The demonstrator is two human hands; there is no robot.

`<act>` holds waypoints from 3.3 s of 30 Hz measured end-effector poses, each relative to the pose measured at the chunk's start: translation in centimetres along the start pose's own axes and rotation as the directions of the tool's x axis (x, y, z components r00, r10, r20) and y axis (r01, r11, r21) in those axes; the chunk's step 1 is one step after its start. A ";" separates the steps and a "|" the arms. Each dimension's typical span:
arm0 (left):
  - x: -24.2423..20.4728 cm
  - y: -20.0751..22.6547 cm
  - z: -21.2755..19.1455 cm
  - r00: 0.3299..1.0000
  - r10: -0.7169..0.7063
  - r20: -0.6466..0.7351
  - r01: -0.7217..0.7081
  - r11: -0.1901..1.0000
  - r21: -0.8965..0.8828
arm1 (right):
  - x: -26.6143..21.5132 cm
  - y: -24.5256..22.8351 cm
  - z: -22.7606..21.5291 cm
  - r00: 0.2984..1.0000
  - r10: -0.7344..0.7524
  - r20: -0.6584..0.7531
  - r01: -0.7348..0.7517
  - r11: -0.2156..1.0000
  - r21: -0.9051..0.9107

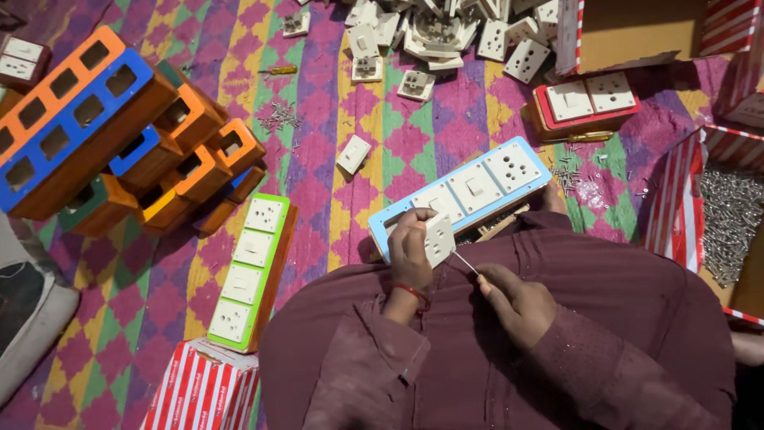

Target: The person assembles electrical switch and socket modules into a multi-gang frame. They insert white plastic modules into the frame, secure them with a screwdriver, and then attach metal screws to the back terminals of the modules.

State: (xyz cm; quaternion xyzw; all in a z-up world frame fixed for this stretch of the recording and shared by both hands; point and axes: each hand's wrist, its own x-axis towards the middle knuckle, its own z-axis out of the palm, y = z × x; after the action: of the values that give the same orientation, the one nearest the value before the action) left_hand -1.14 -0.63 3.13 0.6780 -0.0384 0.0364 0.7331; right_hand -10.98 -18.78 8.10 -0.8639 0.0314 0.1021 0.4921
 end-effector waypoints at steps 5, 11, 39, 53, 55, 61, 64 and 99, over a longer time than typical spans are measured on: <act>-1.3 2.5 1.1 0.989 0.147 0.029 -0.150 0.974 0.167 | -0.8 -1.0 0.8 0.999 0.020 -0.039 -0.032 0.948 -0.317; -2.3 4.0 1.6 0.950 0.311 0.012 -0.298 0.900 0.319 | 0.0 2.2 2.0 0.980 -0.142 -0.137 0.129 0.987 -0.096; -2.5 4.2 1.2 0.950 0.311 0.013 -0.289 0.868 0.404 | -1.4 -1.4 1.0 0.997 -0.067 0.030 0.073 0.830 -0.553; 2.1 0.4 -3.2 0.960 -0.038 -0.278 -0.031 0.970 -0.240 | -4.6 -0.8 -1.4 0.973 -0.195 0.122 0.225 0.918 -0.327; 2.4 -0.2 -3.1 0.958 -0.282 -0.058 0.167 0.709 -0.685 | -4.7 -0.6 -2.7 0.837 -0.365 0.407 0.452 0.881 -0.141; 0.2 -2.6 -2.3 0.859 -0.285 0.424 0.498 0.654 -0.569 | -4.4 -3.7 -2.8 0.926 -0.376 0.047 0.375 0.891 -0.255; -1.4 -2.7 -0.5 0.846 -0.241 0.475 0.386 0.892 -0.235 | -1.9 -5.5 -2.1 0.852 -0.517 -0.087 0.469 0.826 -0.312; 5.4 -3.6 -6.0 0.934 0.149 -0.325 0.088 0.786 0.612 | 8.3 3.3 4.9 0.985 -0.057 0.164 0.011 0.963 0.270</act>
State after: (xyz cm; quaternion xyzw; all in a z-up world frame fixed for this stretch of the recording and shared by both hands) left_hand 4.66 5.09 -0.34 0.8611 0.0977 0.1810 0.4649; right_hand -4.06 -15.83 1.16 -0.7780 -0.0124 0.1620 0.6069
